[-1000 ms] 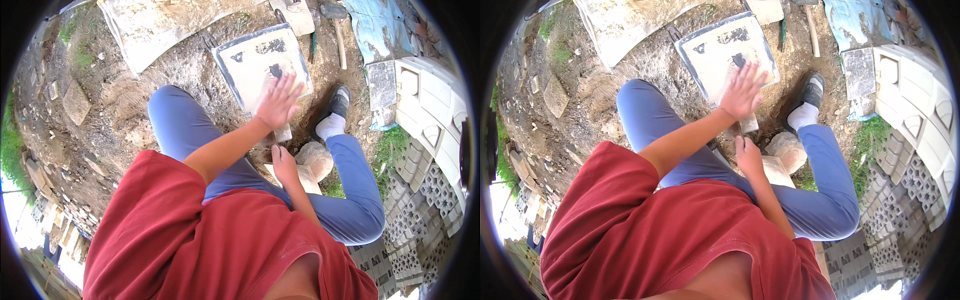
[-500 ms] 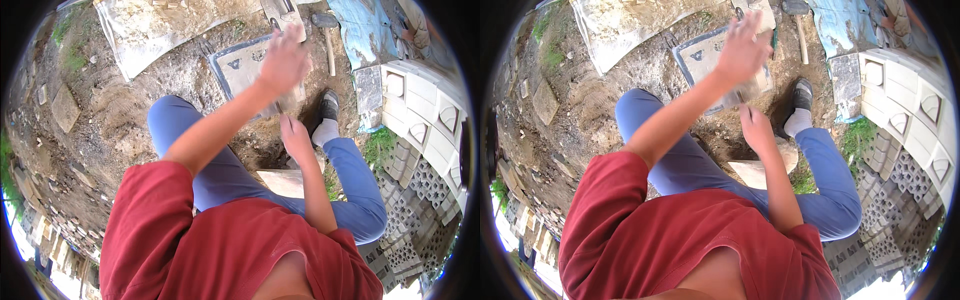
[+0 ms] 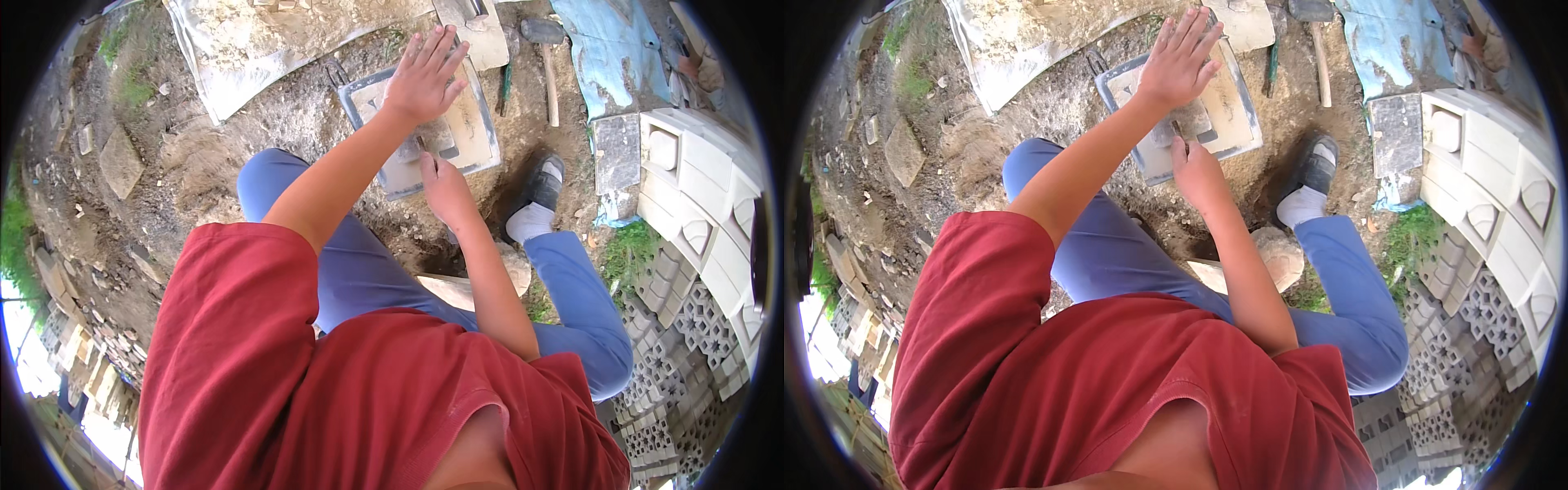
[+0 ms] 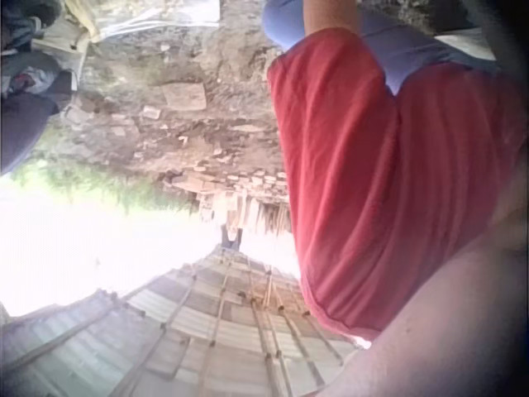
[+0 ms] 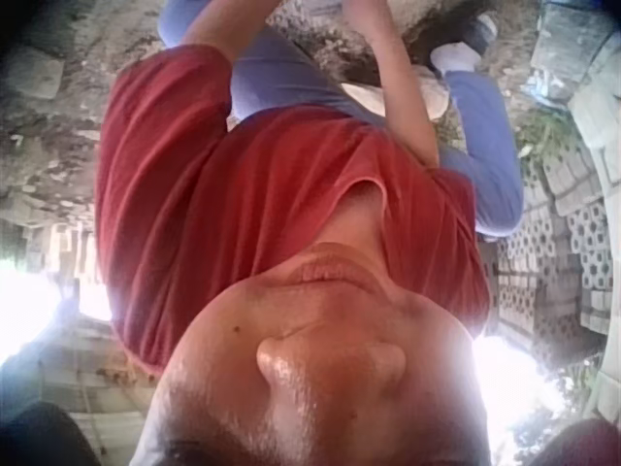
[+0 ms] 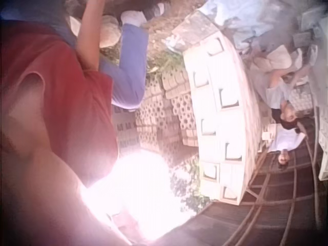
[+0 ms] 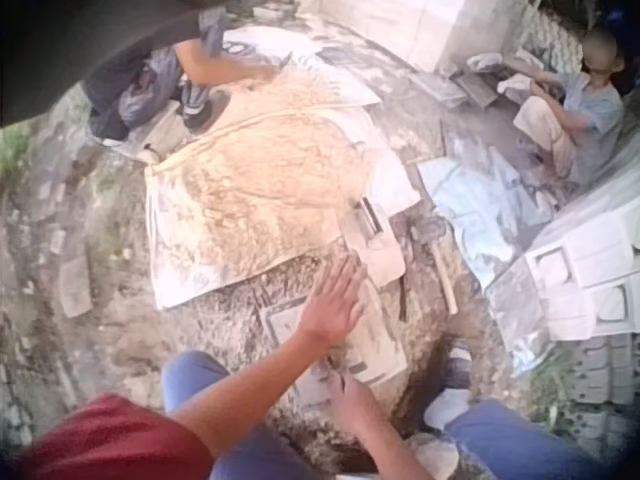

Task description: The person dusts a mold by hand, scoops powder onto it using a trowel, presses the powder into the mold by hand, and smooths the surface and edges with the trowel.

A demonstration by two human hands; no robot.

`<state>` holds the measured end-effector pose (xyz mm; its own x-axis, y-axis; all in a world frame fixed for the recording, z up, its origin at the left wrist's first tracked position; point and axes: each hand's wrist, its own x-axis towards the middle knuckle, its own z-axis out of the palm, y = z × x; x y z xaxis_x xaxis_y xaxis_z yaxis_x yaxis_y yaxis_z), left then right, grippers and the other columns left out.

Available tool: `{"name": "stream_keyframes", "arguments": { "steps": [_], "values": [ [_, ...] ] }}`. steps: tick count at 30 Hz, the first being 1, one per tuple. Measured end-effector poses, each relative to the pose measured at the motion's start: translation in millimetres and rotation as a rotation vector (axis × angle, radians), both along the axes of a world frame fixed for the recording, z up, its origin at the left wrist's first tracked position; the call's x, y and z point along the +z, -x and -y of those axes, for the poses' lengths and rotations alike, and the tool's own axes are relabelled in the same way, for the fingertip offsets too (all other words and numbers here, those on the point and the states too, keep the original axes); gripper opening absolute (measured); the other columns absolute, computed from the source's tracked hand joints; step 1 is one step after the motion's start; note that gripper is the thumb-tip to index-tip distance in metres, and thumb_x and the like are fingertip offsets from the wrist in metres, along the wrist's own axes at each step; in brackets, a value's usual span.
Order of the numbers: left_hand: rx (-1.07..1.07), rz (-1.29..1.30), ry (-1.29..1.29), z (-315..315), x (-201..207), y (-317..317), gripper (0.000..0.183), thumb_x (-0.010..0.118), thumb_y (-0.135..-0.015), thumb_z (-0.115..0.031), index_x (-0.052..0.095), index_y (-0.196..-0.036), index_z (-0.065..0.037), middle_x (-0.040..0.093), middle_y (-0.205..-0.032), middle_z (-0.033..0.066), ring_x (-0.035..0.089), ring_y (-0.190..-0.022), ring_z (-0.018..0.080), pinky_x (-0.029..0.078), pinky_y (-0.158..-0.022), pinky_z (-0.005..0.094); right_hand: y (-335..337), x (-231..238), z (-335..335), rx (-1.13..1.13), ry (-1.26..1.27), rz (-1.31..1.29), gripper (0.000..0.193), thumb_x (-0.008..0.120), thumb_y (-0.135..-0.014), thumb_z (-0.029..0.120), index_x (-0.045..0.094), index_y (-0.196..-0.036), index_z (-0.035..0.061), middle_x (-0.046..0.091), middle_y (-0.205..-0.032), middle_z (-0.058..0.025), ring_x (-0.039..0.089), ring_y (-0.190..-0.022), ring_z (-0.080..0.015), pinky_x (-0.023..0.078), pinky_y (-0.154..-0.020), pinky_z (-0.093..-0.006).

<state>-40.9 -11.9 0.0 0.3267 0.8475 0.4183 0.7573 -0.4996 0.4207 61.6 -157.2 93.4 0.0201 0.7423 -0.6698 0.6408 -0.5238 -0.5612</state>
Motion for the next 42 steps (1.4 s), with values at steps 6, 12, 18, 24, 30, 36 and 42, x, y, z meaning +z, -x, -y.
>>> {"name": "stream_keyframes", "arguments": {
  "steps": [6,12,18,24,30,36,42],
  "values": [
    [-0.036,0.074,0.100,11,8,-3,0.065,0.041,-0.109,-0.051,0.042,-0.164,-0.017,0.029,-0.174,0.0140,0.024,-0.162,0.0313,0.013,-0.132,0.0553,-3,20,3,-0.007,0.069,0.003,0.062,0.043,-0.112,0.048,0.068,-0.105,-0.0080,0.070,-0.100,-0.0363,0.066,-0.102,-0.0547,0.052,-0.090,-0.0555],
    [-0.041,-0.033,0.167,25,12,-14,0.062,0.035,-0.111,-0.046,0.036,-0.167,-0.019,0.025,-0.176,0.0135,0.020,-0.163,0.0327,0.009,-0.132,0.0554,-16,12,22,-0.010,0.033,-0.037,0.058,0.045,-0.112,0.045,0.066,-0.100,-0.0071,0.068,-0.094,-0.0368,0.065,-0.096,-0.0558,0.051,-0.085,-0.0579],
    [-0.062,-0.032,0.237,46,16,-26,0.062,0.035,-0.111,-0.043,0.036,-0.168,-0.020,0.023,-0.177,0.0138,0.018,-0.164,0.0336,0.008,-0.132,0.0560,-29,17,41,-0.073,0.132,-0.083,0.056,0.046,-0.112,0.044,0.065,-0.102,-0.0072,0.068,-0.093,-0.0374,0.064,-0.096,-0.0574,0.050,-0.085,-0.0588],
    [-0.062,-0.037,0.282,68,17,-35,0.063,0.037,-0.110,-0.044,0.035,-0.168,-0.019,0.022,-0.176,0.0164,0.019,-0.163,0.0366,0.009,-0.132,0.0568,-37,21,60,-0.017,0.108,-0.061,0.055,0.045,-0.112,0.043,0.064,-0.103,-0.0076,0.067,-0.095,-0.0378,0.063,-0.099,-0.0575,0.048,-0.087,-0.0594],
    [-0.110,-0.002,0.295,88,17,-49,0.065,0.039,-0.109,-0.044,0.034,-0.168,-0.018,0.022,-0.176,0.0171,0.021,-0.162,0.0375,0.010,-0.131,0.0575,-46,22,83,-0.039,0.123,-0.018,0.056,0.044,-0.112,0.044,0.064,-0.104,-0.0071,0.067,-0.100,-0.0382,0.062,-0.103,-0.0580,0.047,-0.089,-0.0599],
    [-0.176,0.034,0.347,116,24,-69,0.068,0.041,-0.108,-0.048,0.035,-0.168,-0.016,0.022,-0.176,0.0186,0.021,-0.162,0.0388,0.013,-0.131,0.0580,-59,40,105,-0.128,0.220,0.038,0.057,0.045,-0.111,0.047,0.064,-0.106,-0.0058,0.067,-0.106,-0.0384,0.061,-0.107,-0.0580,0.048,-0.093,-0.0589],
    [-0.257,0.063,0.435,152,18,-90,0.069,0.041,-0.109,-0.048,0.030,-0.169,-0.016,0.017,-0.177,0.0186,0.018,-0.163,0.0378,0.013,-0.130,0.0608,-70,30,154,-0.180,0.225,0.103,0.056,0.045,-0.111,0.046,0.067,-0.110,-0.0050,0.067,-0.108,-0.0383,0.061,-0.110,-0.0577,0.048,-0.094,-0.0578]
  ]
}}
